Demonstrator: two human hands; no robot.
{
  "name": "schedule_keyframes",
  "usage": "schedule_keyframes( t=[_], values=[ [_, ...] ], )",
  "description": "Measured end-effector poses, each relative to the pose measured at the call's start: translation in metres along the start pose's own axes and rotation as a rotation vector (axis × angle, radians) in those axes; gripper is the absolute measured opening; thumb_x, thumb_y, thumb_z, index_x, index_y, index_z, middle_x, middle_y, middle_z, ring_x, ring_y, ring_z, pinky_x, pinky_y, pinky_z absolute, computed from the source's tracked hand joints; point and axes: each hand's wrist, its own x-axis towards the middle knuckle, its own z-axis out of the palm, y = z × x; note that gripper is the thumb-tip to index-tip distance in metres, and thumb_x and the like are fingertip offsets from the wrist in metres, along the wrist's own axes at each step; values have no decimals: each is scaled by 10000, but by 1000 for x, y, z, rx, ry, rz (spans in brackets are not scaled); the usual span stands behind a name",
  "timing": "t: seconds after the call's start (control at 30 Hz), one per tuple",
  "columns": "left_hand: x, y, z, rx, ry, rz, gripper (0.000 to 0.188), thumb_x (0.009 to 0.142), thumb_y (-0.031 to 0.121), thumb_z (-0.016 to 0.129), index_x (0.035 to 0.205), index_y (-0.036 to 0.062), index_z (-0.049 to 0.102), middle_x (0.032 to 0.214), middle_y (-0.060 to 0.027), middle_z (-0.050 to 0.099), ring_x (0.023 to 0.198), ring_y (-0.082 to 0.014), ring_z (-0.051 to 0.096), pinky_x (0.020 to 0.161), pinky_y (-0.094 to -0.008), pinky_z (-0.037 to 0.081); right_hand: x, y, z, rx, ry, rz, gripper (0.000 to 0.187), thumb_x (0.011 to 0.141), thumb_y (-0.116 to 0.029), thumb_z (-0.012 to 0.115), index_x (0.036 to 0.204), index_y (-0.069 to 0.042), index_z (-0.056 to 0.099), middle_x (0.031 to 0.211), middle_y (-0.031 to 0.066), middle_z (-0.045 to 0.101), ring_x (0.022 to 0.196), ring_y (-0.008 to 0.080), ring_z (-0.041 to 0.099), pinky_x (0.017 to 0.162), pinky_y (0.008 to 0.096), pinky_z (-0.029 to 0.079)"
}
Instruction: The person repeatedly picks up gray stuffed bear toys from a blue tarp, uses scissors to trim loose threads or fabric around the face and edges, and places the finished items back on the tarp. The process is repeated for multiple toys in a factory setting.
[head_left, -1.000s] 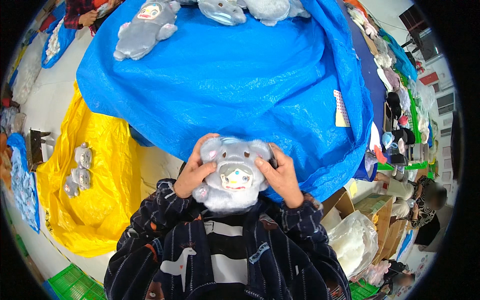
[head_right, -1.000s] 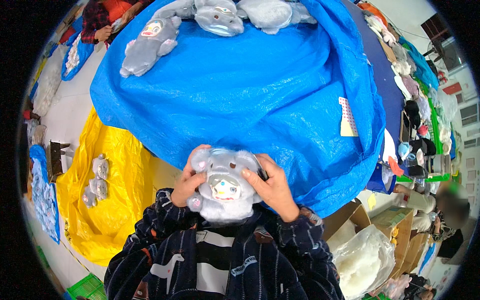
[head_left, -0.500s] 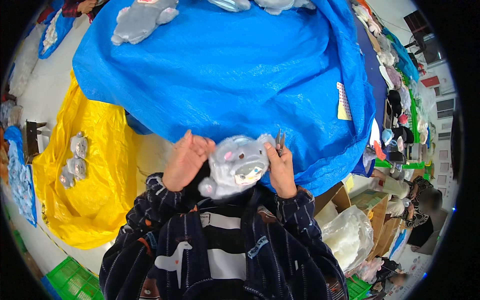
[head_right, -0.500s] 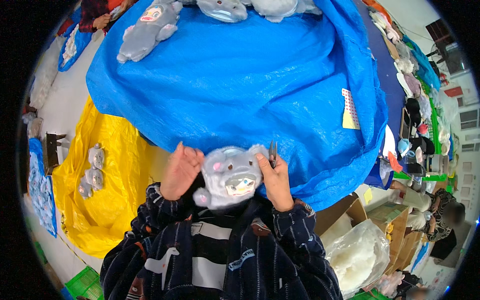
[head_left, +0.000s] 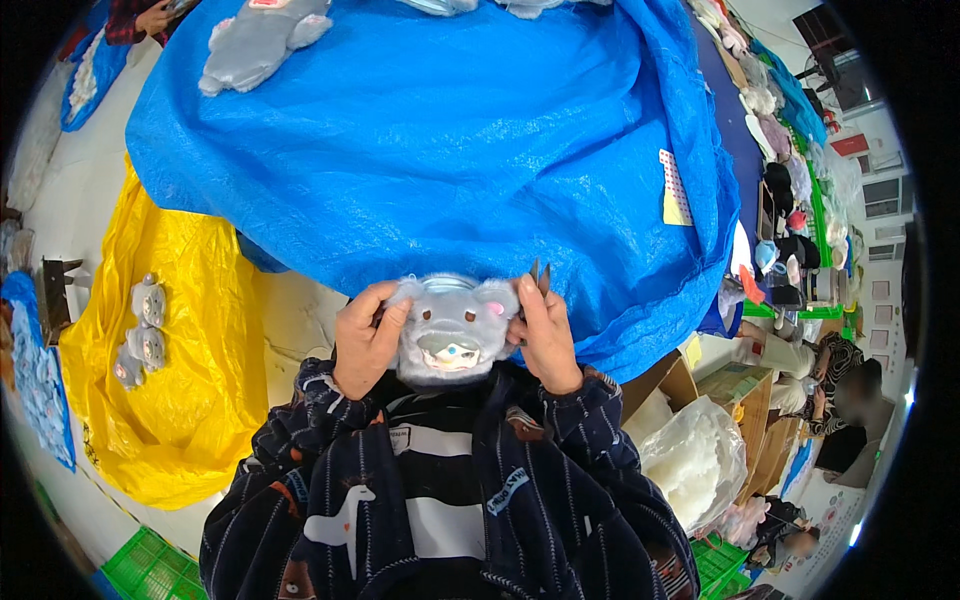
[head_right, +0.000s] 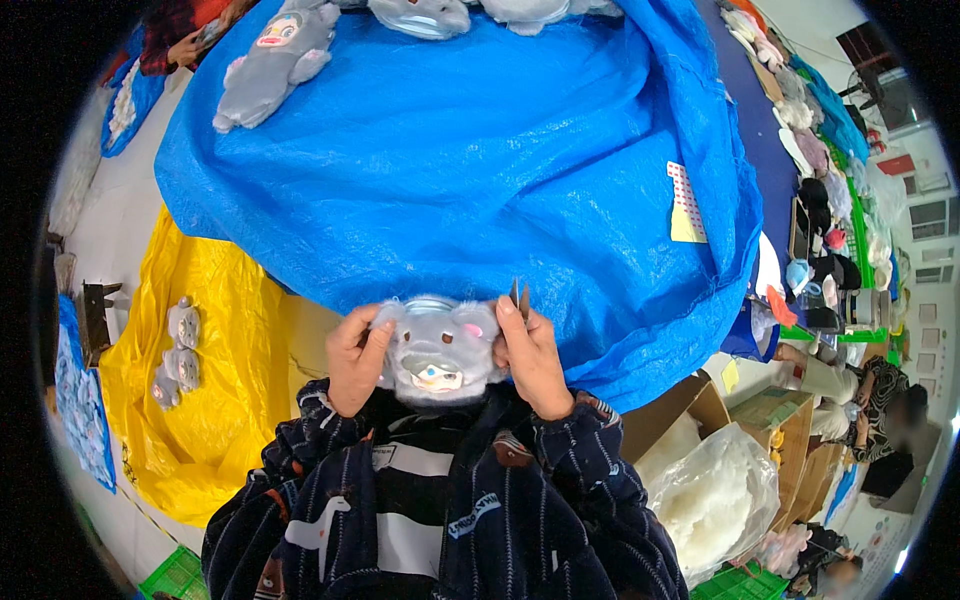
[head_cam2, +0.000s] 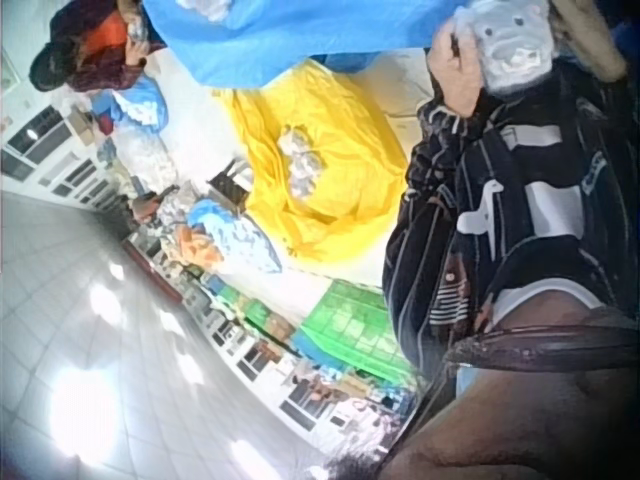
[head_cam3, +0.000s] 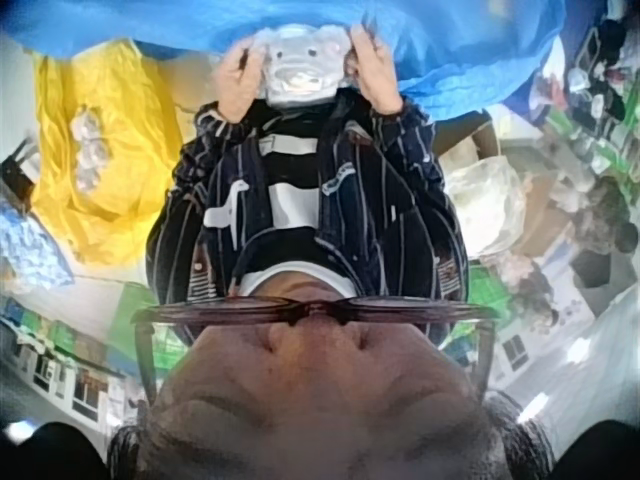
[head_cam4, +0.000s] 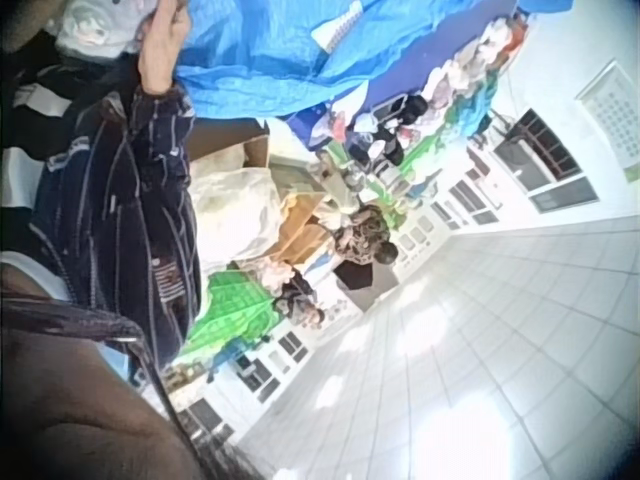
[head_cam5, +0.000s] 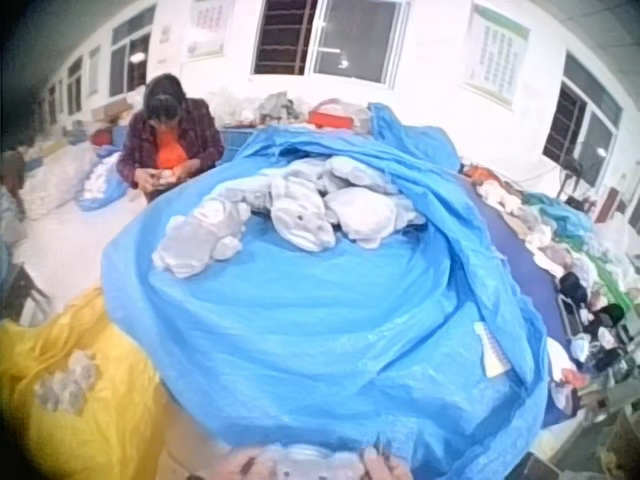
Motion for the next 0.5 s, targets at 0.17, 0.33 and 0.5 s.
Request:
schedule_keyframes(
  t=[0.17, 0.33, 0.5],
  values=[
    [3, 3, 2, -518, 28, -283, 142, 875, 90, 520, 973, -7, 554, 856, -41, 603, 731, -84, 541, 665, -214, 443, -6, -6, 10, -578, -104, -296, 244, 842, -202, 604, 941, 15, 553, 753, 18, 561, 686, 39, 467, 577, 193, 395],
    [8, -31, -8, -1251, -73, -767, 146, 891, 166, 487, 882, 36, 553, 890, -42, 603, 820, -108, 565, 725, -259, 464, 2, 9, 3, -263, -91, -89, 247, 838, -240, 611, 904, -10, 552, 681, -14, 520, 594, 22, 436, 503, 183, 363],
    [12, -20, -23, -836, -165, -465, 369, 895, 234, 471, 1202, 49, 385, 1220, -108, 444, 1108, -219, 456, 907, -345, 388, 9, 11, -10, -65, -9, 36, 221, 846, -241, 582, 932, -42, 543, 779, 8, 588, 592, 42, 512, 498, 181, 383]
  ],
)
